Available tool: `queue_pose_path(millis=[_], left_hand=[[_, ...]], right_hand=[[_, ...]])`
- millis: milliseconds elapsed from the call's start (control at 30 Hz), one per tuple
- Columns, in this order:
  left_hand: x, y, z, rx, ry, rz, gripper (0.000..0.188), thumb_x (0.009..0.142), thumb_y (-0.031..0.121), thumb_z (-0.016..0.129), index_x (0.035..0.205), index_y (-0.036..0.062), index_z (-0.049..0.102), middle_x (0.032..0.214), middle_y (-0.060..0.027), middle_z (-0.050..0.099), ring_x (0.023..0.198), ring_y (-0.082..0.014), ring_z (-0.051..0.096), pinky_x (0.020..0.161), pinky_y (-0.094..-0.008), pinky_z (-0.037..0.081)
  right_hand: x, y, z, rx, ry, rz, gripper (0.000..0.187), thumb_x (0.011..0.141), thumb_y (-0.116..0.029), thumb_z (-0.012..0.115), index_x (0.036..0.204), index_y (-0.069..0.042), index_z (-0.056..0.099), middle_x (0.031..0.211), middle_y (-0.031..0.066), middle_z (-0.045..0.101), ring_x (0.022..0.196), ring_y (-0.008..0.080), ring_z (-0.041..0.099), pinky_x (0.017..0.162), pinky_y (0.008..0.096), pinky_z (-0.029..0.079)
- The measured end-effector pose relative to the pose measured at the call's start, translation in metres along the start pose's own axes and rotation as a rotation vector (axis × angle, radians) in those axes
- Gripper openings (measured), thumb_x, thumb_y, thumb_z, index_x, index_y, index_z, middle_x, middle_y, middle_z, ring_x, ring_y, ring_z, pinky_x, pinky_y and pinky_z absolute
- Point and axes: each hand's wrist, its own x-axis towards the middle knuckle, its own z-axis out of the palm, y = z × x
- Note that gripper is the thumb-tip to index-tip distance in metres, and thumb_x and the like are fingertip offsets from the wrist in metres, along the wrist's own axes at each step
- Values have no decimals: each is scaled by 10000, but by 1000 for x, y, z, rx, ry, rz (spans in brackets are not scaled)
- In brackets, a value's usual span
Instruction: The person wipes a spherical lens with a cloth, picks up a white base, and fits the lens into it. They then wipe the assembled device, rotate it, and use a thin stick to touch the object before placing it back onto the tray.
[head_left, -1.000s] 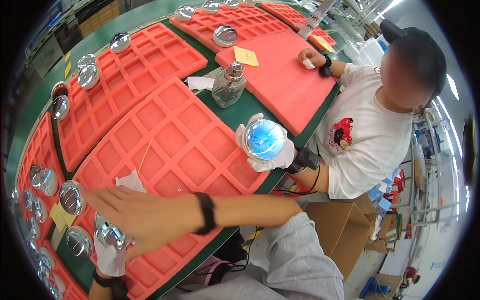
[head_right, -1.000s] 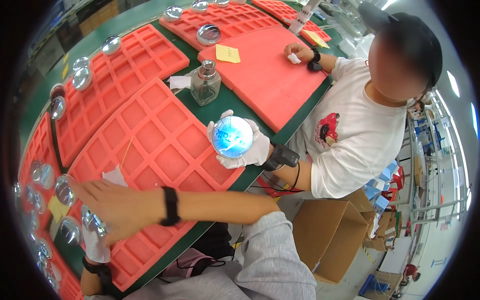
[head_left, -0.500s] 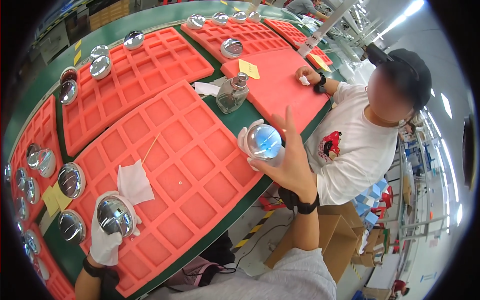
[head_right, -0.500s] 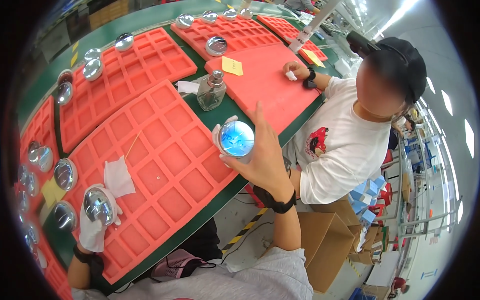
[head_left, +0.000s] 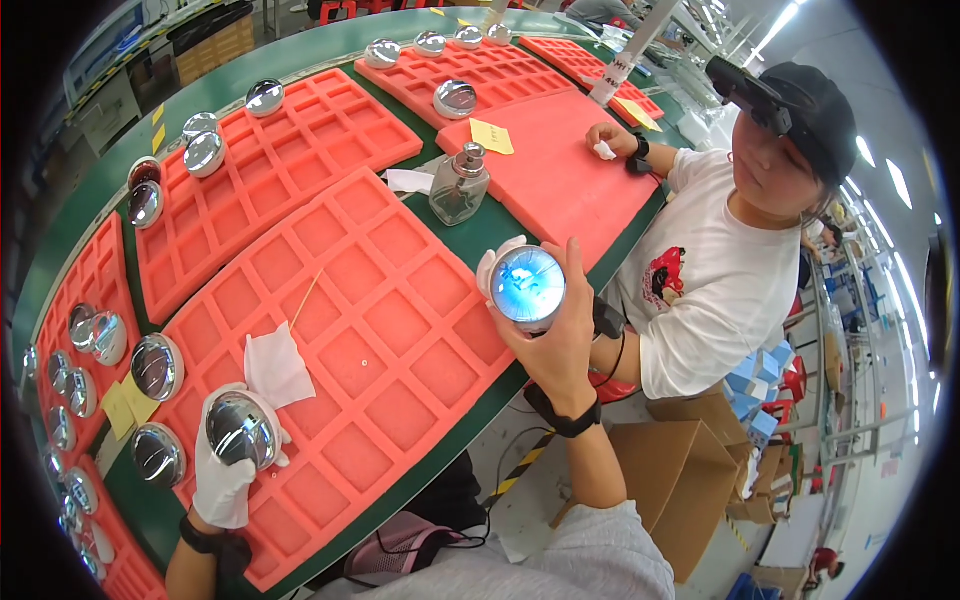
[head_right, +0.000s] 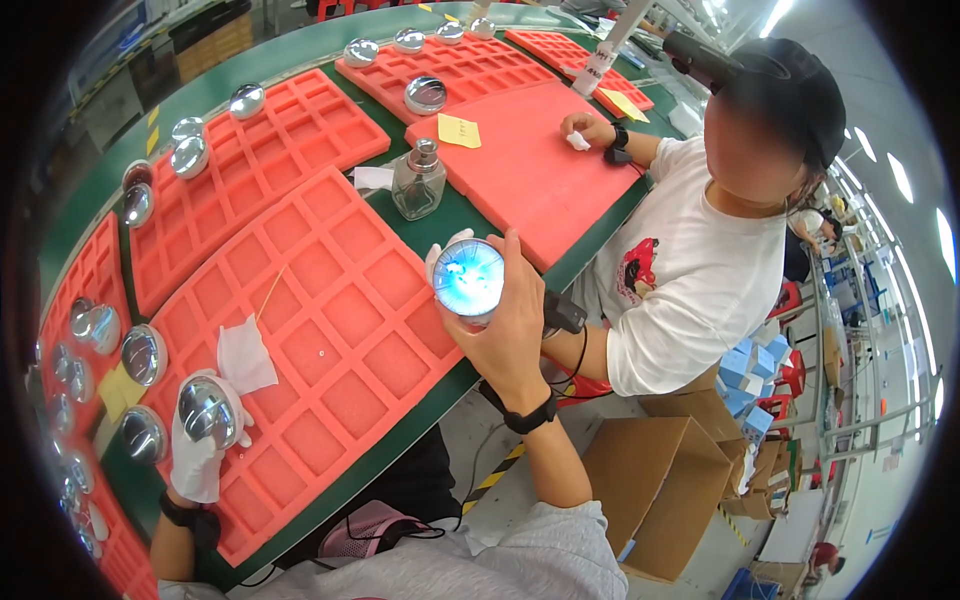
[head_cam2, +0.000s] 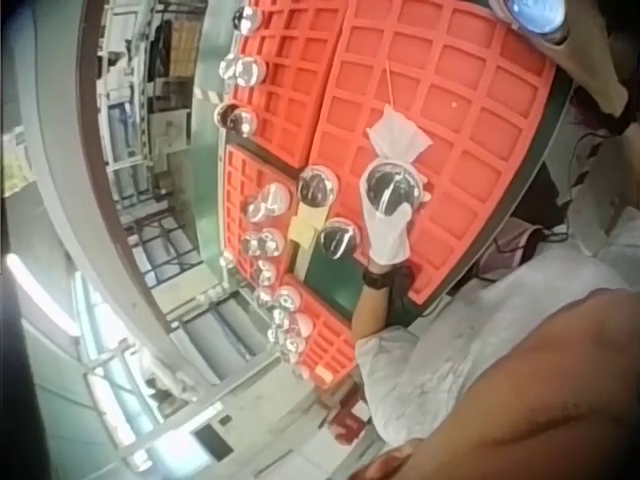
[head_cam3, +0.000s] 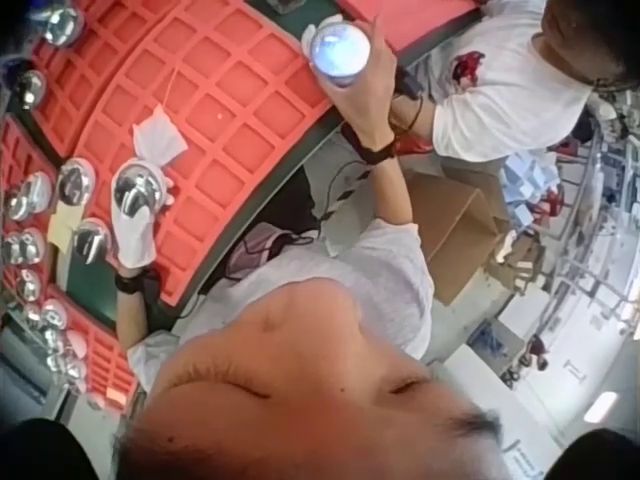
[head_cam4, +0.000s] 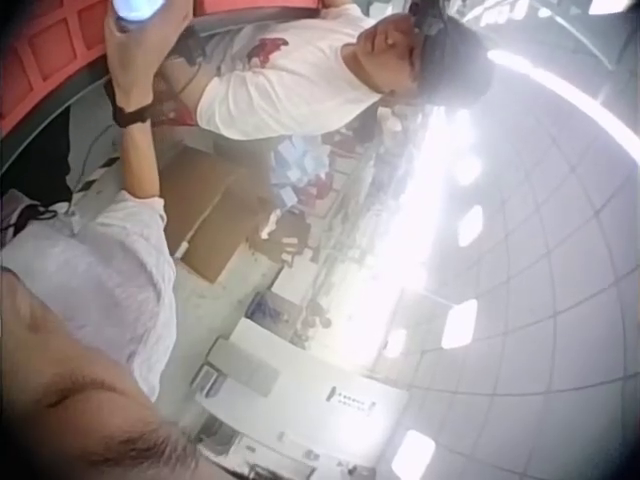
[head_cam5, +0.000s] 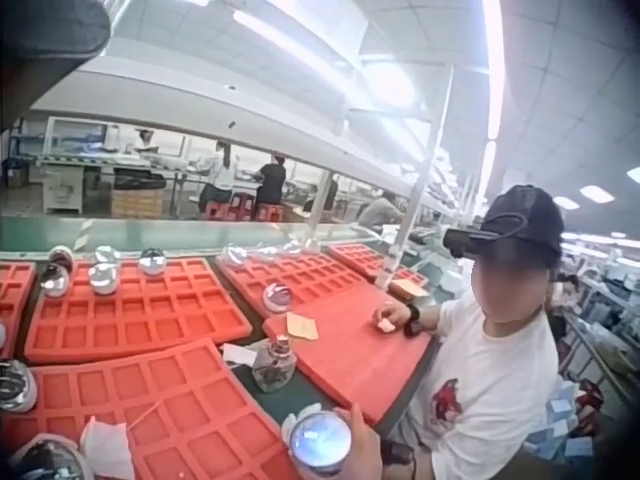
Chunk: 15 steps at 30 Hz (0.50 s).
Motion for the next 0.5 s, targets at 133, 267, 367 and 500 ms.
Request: queue_pose_path(millis=[133, 267, 367, 500], left_hand=[[0, 0, 0, 10, 17, -14, 972, 776, 367, 887, 1499, 12, 343, 1100, -139, 646, 962, -243, 666, 756, -329, 561], [1, 2, 1, 18, 22, -42, 989, 772, 379, 888, 1505, 11, 336, 1106, -132, 644, 956, -241, 667, 748, -324, 558], [0, 2, 4, 21, 37, -67, 999, 769, 388, 888, 1509, 11, 332, 1111, -126, 642, 955, -240, 668, 745, -322, 558], [1, 3, 4, 12, 27, -54, 998, 770, 377, 888, 1511, 13, 329, 1108, -122, 643, 954, -245, 668, 745, -324, 562]], right_hand=[[-6, 3, 4, -33, 61, -59, 1067, 677, -94, 895, 1546, 49, 292, 1352, 175, 601, 1198, 352, 585, 1049, 459, 427], [-2, 8, 5, -62, 48, -124, 1082, 672, -101, 911, 1545, 52, 290, 1357, 167, 607, 1198, 352, 578, 1030, 444, 446], [-3, 10, 5, -70, 36, -141, 1082, 670, -101, 910, 1544, 53, 292, 1354, 165, 610, 1203, 352, 575, 1032, 450, 441], [-4, 8, 4, -77, 16, -141, 1086, 672, -105, 910, 1547, 53, 285, 1363, 166, 603, 1213, 358, 569, 1041, 453, 433]])
